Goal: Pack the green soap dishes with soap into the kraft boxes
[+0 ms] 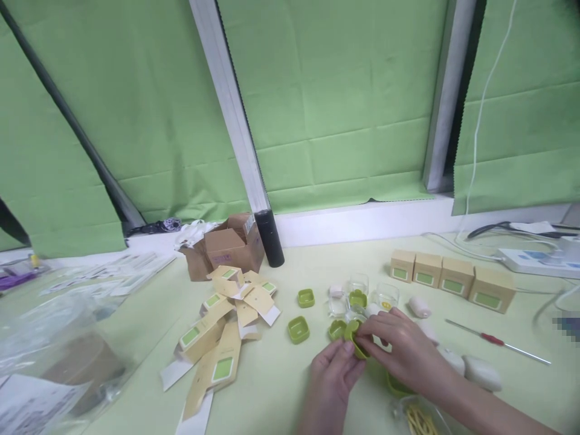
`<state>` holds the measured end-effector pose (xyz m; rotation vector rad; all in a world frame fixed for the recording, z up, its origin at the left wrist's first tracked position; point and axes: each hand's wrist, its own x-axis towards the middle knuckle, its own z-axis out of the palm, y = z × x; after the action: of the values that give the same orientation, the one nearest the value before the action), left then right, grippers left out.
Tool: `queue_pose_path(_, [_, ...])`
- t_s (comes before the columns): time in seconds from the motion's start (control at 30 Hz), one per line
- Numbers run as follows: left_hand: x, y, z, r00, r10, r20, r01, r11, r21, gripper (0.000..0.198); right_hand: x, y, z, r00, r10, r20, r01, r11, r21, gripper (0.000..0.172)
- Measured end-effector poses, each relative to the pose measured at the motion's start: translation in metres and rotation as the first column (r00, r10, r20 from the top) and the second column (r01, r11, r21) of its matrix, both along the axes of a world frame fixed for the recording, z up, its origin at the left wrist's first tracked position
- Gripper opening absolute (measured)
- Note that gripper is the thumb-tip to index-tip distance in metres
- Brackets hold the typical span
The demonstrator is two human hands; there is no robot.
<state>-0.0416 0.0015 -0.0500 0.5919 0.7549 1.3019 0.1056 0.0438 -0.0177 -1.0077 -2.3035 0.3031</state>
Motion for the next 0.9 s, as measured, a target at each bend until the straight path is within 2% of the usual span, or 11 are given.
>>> queue_pose_path(0.17, [-0.001,0.001,0.000,0.998,-0.022,-0.065,0.024,0.999,0.025,0.029,0.003,0.000,-0.001,0.999,0.048,0.005,-0.048,0.998,-0.050,0.019])
queue_pose_path(0.27, [-0.005,0.004,-0.006,0.986,-0.011,-0.168,0.016,0.999,0.028,0.031,0.001,0.002,-0.004,0.996,-0.003,-0.093,-0.015,0.980,-0.197,0.016])
queue_pose_path(0.37, [-0.007,0.010,-0.014,0.957,0.055,-0.286,-0.049,0.998,0.028,0.034,-0.001,0.005,-0.005,0.986,-0.055,-0.156,0.002,0.948,-0.320,0.017])
queue_pose_path(0.47, [-0.007,0.016,-0.021,0.934,0.137,-0.330,-0.117,0.990,0.079,0.035,0.002,0.007,0.002,0.987,-0.032,-0.160,-0.028,0.933,-0.359,0.018])
queue_pose_path(0.6, [-0.005,0.020,-0.024,0.928,0.136,-0.346,-0.098,0.987,0.124,0.034,0.014,0.002,0.019,0.980,0.064,-0.188,-0.129,0.925,-0.358,0.012])
queue_pose_path(0.63, [-0.005,0.020,-0.024,0.929,0.121,-0.351,-0.079,0.988,0.131,0.033,0.017,0.000,0.023,0.975,0.112,-0.193,-0.175,0.922,-0.347,0.024])
queue_pose_path(0.7, [-0.004,0.020,-0.023,0.929,0.084,-0.360,-0.035,0.989,0.141,0.030,0.020,-0.004,0.027,0.957,0.223,-0.185,-0.274,0.905,-0.325,0.059])
queue_pose_path(0.73, [-0.004,0.020,-0.022,0.929,0.068,-0.364,-0.016,0.989,0.146,0.028,0.019,-0.006,0.028,0.948,0.267,-0.172,-0.310,0.896,-0.318,0.066])
queue_pose_path(0.77, [-0.005,0.019,-0.021,0.928,0.057,-0.368,-0.001,0.989,0.150,0.027,0.018,-0.008,0.029,0.941,0.297,-0.161,-0.334,0.889,-0.312,0.063])
queue_pose_path(0.83, [-0.006,0.018,-0.017,0.926,0.044,-0.375,0.018,0.987,0.162,0.023,0.016,-0.011,0.030,0.938,0.312,-0.151,-0.343,0.899,-0.272,0.043])
queue_pose_path(0.9, [-0.007,0.016,-0.013,0.923,0.029,-0.385,0.040,0.984,0.171,0.024,0.015,-0.014,0.032,0.943,0.302,-0.139,-0.326,0.922,-0.209,0.036])
